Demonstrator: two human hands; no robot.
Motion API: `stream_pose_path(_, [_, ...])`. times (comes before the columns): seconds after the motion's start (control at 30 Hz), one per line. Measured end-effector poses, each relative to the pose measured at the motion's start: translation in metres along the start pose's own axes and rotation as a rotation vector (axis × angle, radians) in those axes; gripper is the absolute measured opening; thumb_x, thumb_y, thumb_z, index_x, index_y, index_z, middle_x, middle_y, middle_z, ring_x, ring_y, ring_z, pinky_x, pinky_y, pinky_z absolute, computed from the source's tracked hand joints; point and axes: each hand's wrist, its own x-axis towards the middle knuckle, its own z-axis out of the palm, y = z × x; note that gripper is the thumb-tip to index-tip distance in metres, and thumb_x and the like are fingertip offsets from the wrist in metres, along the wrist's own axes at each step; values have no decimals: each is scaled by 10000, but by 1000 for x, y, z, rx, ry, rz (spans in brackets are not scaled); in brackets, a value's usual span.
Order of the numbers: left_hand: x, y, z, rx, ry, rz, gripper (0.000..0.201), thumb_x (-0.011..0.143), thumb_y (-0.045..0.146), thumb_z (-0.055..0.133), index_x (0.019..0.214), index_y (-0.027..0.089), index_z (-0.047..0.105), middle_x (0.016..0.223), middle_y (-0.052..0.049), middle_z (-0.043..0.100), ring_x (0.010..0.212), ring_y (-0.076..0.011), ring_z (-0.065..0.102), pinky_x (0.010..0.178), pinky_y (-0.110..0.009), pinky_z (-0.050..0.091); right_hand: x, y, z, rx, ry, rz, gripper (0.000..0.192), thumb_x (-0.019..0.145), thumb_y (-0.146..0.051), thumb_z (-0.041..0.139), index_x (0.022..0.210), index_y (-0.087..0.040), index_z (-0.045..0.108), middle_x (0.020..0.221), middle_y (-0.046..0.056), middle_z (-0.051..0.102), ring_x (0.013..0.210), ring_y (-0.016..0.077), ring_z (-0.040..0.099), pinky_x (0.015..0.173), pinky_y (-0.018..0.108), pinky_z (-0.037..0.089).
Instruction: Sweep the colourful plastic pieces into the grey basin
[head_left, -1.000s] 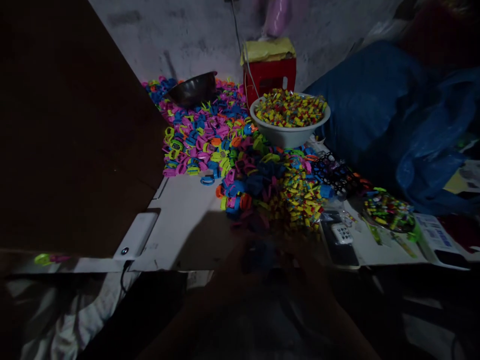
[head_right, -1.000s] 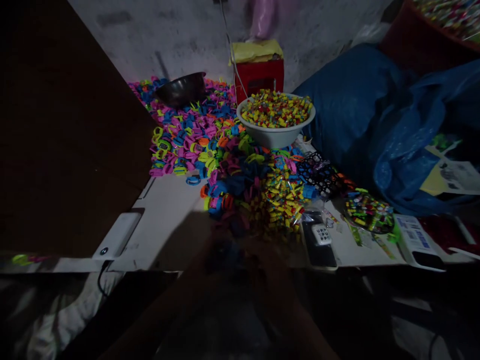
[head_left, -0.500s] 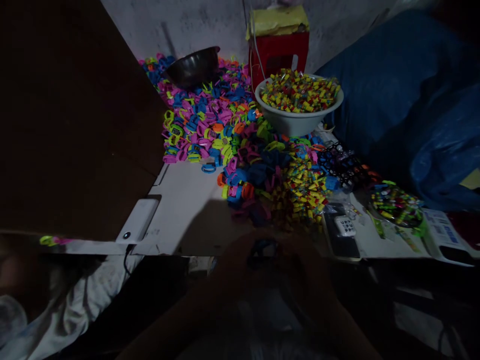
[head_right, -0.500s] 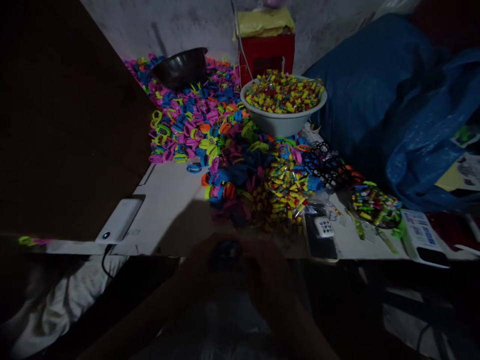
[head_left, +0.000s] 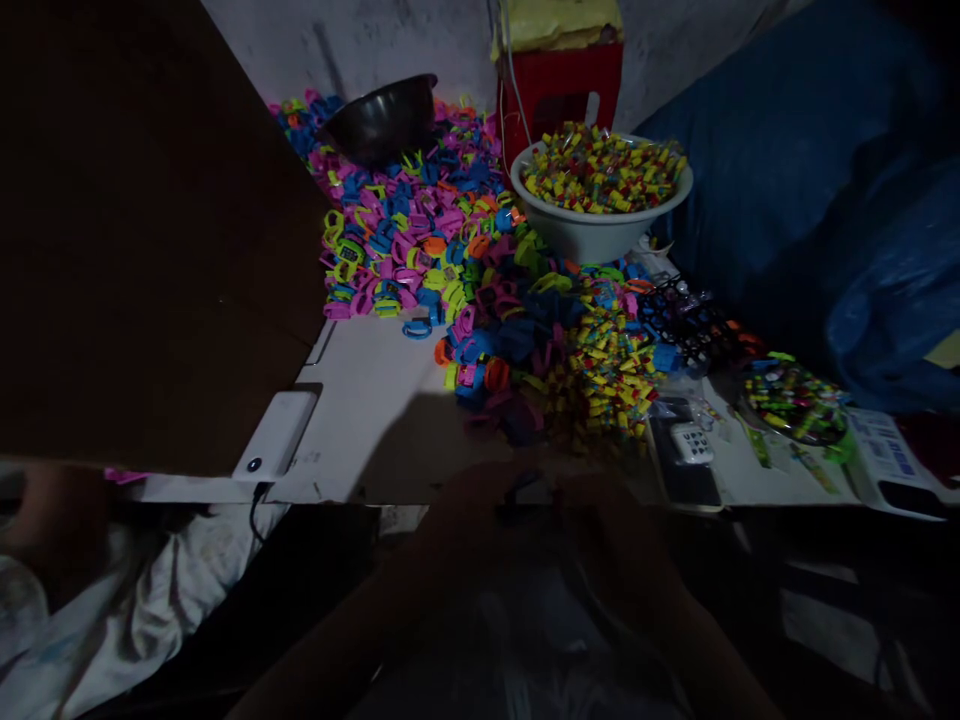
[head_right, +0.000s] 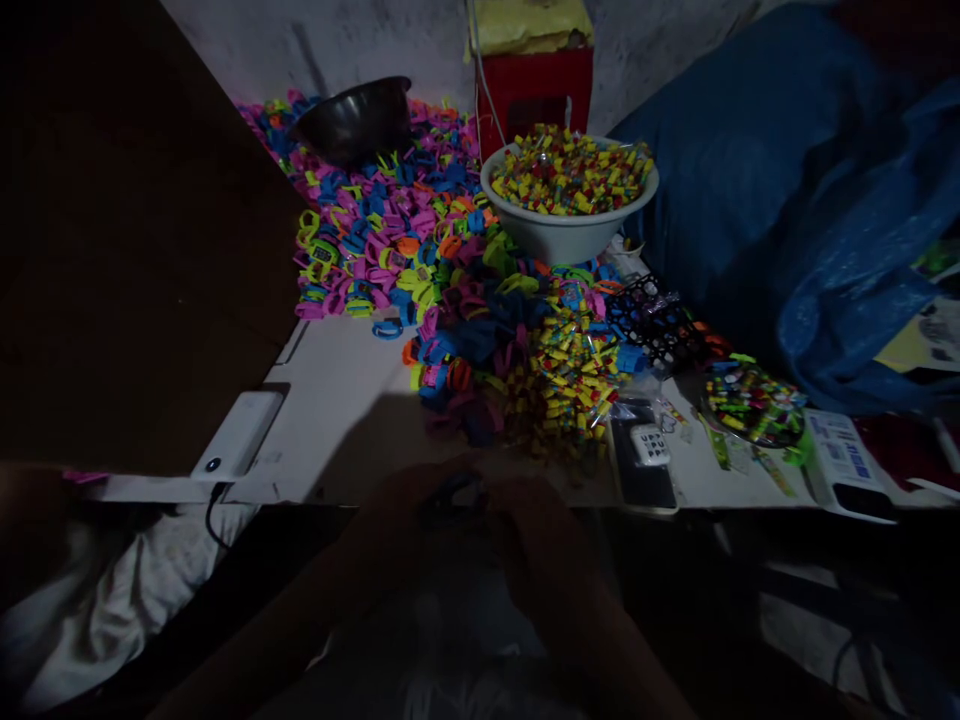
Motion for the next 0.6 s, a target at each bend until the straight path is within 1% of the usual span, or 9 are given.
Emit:
stream_pose_path(0.13, [1, -5, 0, 32, -28, 14, 656, 790, 469, 636, 1393, 274, 466, 1155, -76, 694, 1035, -260, 655, 902, -400, 503, -3, 2, 4, -17, 60, 37, 111, 934, -227, 458, 995, -238, 550, 911, 39, 643, 840, 180, 592, 684, 275, 471])
stream_pose_path(0.2, [1, -3, -1, 10, -41, 21, 658, 783, 462, 645, 1388, 270, 472, 1163, -73, 693, 1040, -256, 654, 908, -394, 503, -2, 1, 4, -20, 61, 24, 106, 935, -222, 458, 986, -235, 550, 918, 42, 643, 849, 181, 586, 695, 277, 467])
stream_pose_path(0.3, [-1, 1, -4, -62, -39, 27, 650, 774, 417, 667, 1378, 255, 487, 1178, -64, 691, 1055, -242, 652, 921, -362, 500, 2, -1, 2, -65, 11, -56, 173, 946, -179, 406, 1028, -220, 552, 938, 54, 647, 862, 184, 576, 722, 288, 455])
stream_pose_path(0.4, [-3, 0, -5, -161, -67, -26, 673, 747, 399, 703, 1365, 220, 508, 1117, -63, 716, 1004, -237, 672, 892, -343, 517, 4, -6, 0, -189, -48, -111, 194, 931, -152, 394, 1043, -193, 548, 862, 57, 636, 782, 187, 566, 669, 291, 427])
stream_pose_path(0.5, [-5, -8, 1, -287, -109, -106, 608, 713, 411, 740, 1273, 218, 603, 1065, -52, 733, 956, -226, 685, 871, -328, 529, 1, -8, -1, -337, -146, -159, 140, 900, -169, 432, 972, -182, 552, 768, 47, 622, 689, 188, 557, 611, 299, 382])
stream_pose_path(0.6, [-7, -19, 15, -393, -168, -133, 485, 710, 372, 748, 1164, 216, 678, 1108, -54, 721, 1011, -228, 670, 916, -335, 511, -6, -7, 4, -474, -210, -174, 124, 873, -182, 437, 846, -195, 557, 687, 37, 616, 597, 175, 541, 558, 300, 322])
